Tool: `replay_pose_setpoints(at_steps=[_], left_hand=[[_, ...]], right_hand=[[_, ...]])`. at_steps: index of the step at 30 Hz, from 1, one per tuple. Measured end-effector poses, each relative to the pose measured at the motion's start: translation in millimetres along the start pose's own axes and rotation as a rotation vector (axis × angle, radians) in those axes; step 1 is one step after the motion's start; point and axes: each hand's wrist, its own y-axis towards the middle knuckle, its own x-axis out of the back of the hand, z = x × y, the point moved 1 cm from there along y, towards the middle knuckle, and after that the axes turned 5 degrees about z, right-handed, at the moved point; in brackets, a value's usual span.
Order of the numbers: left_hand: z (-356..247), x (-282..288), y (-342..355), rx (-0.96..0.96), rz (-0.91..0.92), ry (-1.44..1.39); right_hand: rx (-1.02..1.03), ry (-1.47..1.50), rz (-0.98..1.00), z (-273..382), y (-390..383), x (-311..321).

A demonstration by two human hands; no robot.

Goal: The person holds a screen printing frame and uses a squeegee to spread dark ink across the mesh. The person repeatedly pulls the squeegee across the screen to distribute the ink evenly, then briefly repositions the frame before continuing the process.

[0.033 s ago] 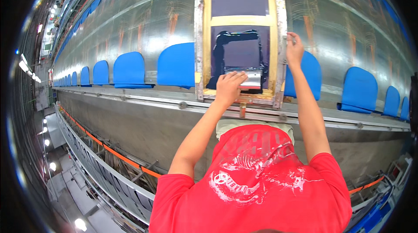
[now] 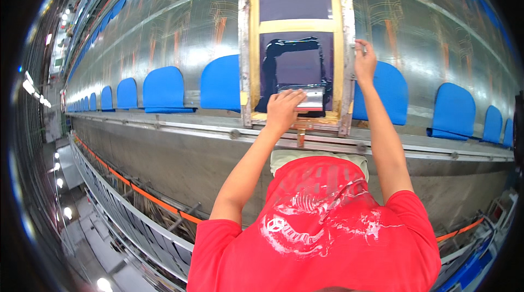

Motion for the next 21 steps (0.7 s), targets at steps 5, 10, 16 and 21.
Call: replay_pose_setpoints(at_steps=[5, 10, 16, 21], left_hand=[[118, 38, -51, 0.054, 0.009, 0.03], [147, 50, -91, 0.093, 0.012, 0.083], [164, 46, -128, -0.02, 0.024, 0.091], [191, 56, -36, 0.016, 0.04, 0.066]], right_hand=[[-0.151, 0.059, 0.069, 60, -63, -113], [-0.195, -0.006, 0.14, 85, -81, -140], [-0.14, -0.115, 0.084, 66, -76, -151], [-0.155, -0.133, 0.087, 60, -79, -150]])
